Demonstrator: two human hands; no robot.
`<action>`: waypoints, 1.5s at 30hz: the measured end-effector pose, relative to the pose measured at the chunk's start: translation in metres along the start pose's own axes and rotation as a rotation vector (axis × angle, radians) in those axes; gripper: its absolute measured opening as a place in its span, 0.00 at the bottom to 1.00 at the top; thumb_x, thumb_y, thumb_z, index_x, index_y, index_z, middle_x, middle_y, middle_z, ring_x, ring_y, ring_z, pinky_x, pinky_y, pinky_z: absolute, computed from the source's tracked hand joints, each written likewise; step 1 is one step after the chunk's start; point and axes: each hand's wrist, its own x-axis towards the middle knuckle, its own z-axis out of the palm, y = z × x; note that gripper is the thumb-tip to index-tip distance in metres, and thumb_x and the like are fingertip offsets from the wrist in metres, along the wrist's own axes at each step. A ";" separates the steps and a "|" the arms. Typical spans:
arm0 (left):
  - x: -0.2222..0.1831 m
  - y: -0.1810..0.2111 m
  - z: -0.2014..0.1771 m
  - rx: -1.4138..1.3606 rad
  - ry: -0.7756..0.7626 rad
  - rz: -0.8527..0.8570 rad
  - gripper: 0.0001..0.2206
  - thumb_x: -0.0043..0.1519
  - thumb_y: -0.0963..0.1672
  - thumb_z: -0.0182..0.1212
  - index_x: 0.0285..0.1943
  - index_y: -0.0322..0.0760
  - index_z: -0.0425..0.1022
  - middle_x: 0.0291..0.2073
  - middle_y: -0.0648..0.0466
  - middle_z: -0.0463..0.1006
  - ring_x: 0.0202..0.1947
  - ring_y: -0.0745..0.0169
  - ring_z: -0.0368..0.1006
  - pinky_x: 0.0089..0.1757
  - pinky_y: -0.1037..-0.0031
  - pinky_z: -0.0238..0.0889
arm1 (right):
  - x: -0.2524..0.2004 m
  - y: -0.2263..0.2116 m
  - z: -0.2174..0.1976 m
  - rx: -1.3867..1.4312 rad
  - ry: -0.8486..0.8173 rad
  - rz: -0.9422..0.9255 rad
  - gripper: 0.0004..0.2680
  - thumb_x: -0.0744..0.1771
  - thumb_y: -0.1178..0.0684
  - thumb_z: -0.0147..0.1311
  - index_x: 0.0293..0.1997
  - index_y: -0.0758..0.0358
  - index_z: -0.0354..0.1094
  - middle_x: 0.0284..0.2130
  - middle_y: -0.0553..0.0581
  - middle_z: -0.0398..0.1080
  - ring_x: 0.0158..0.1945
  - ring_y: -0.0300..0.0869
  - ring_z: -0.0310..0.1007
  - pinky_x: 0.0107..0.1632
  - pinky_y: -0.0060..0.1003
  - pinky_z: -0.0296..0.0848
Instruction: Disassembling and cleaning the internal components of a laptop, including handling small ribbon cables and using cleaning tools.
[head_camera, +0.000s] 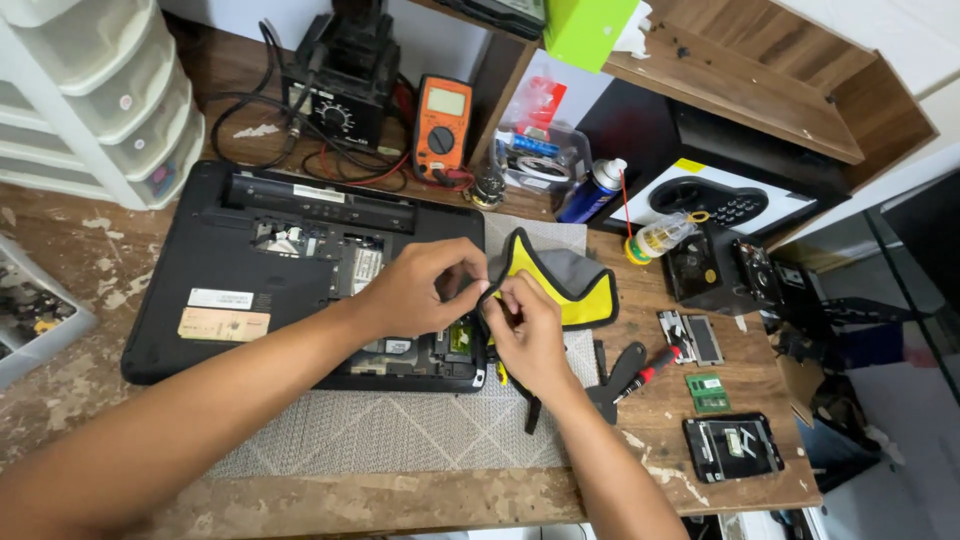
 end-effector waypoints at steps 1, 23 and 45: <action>0.000 0.001 -0.002 0.002 0.005 -0.003 0.06 0.60 0.36 0.61 0.38 0.38 0.72 0.16 0.49 0.73 0.16 0.58 0.70 0.24 0.72 0.67 | 0.002 0.001 0.000 0.002 -0.005 -0.002 0.06 0.66 0.62 0.58 0.30 0.63 0.66 0.21 0.50 0.54 0.24 0.44 0.66 0.31 0.36 0.68; 0.002 -0.002 -0.003 -0.031 -0.030 0.048 0.03 0.61 0.37 0.61 0.39 0.36 0.78 0.32 0.50 0.79 0.18 0.62 0.70 0.24 0.73 0.67 | 0.004 0.008 -0.001 0.076 0.091 -0.112 0.08 0.66 0.62 0.62 0.26 0.64 0.67 0.17 0.52 0.53 0.19 0.42 0.61 0.29 0.34 0.64; 0.000 -0.012 0.000 0.016 -0.120 -0.052 0.02 0.68 0.39 0.54 0.42 0.35 0.72 0.35 0.50 0.73 0.28 0.47 0.74 0.29 0.67 0.68 | 0.004 0.005 -0.001 0.058 0.009 -0.026 0.04 0.63 0.64 0.62 0.30 0.63 0.71 0.16 0.51 0.52 0.19 0.41 0.60 0.28 0.36 0.65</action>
